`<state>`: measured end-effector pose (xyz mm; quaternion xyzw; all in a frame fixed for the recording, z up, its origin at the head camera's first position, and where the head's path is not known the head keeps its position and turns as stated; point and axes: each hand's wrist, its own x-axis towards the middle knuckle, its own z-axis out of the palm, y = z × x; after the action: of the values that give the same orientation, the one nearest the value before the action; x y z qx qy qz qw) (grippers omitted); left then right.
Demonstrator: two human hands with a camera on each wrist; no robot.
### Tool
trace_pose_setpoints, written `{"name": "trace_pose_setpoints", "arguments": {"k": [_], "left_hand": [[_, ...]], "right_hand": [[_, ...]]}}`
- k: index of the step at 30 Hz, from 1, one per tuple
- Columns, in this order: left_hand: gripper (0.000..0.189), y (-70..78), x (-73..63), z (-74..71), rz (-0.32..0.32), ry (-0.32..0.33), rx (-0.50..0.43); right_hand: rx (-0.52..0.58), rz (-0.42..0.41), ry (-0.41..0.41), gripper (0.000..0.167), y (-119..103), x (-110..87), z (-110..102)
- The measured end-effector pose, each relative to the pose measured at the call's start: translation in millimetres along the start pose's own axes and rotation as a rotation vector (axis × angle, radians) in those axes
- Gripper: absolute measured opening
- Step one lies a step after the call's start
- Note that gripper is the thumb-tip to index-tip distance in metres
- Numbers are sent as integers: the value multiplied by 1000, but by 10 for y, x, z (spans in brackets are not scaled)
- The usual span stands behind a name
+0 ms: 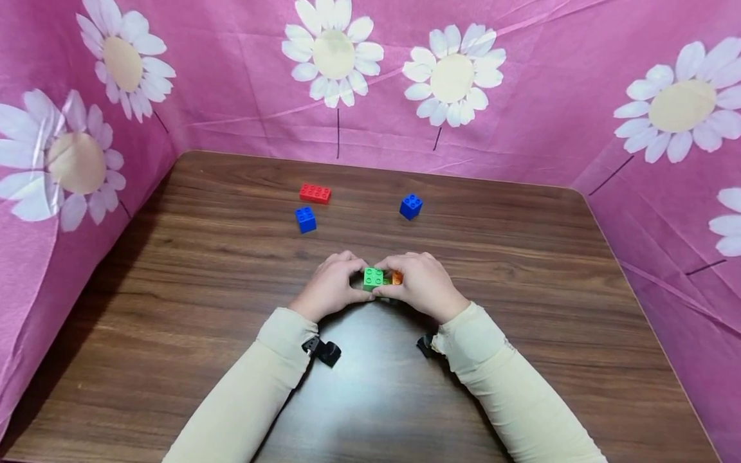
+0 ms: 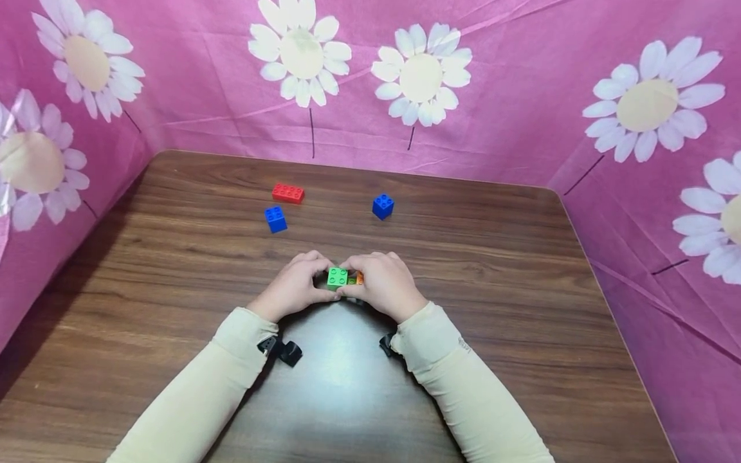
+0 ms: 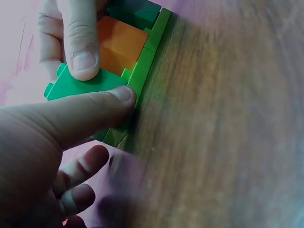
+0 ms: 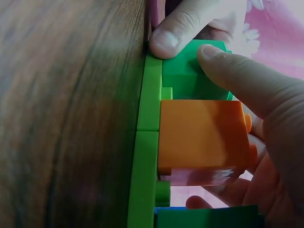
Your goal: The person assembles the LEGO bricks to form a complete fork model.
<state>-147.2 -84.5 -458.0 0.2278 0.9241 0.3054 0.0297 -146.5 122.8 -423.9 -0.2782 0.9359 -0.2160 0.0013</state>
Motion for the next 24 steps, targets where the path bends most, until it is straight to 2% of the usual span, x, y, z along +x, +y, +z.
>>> {"name": "trace_pose_setpoints", "arguments": {"k": [5,12,19,24], "left_hand": [[36,25,5,-7,-14,-18,56],[35,-50,47,-7,14,-39,36],[34,-149,81,12,88,8,2],[34,-179,67,50,99,22,-6]], "right_hand": [[-4,3,2,37,-23,-2,-4],[3,46,9,40,18,9,30],[-21,26,52,43,40,23,47],[-14,10,74,44,40,1,70]]}}
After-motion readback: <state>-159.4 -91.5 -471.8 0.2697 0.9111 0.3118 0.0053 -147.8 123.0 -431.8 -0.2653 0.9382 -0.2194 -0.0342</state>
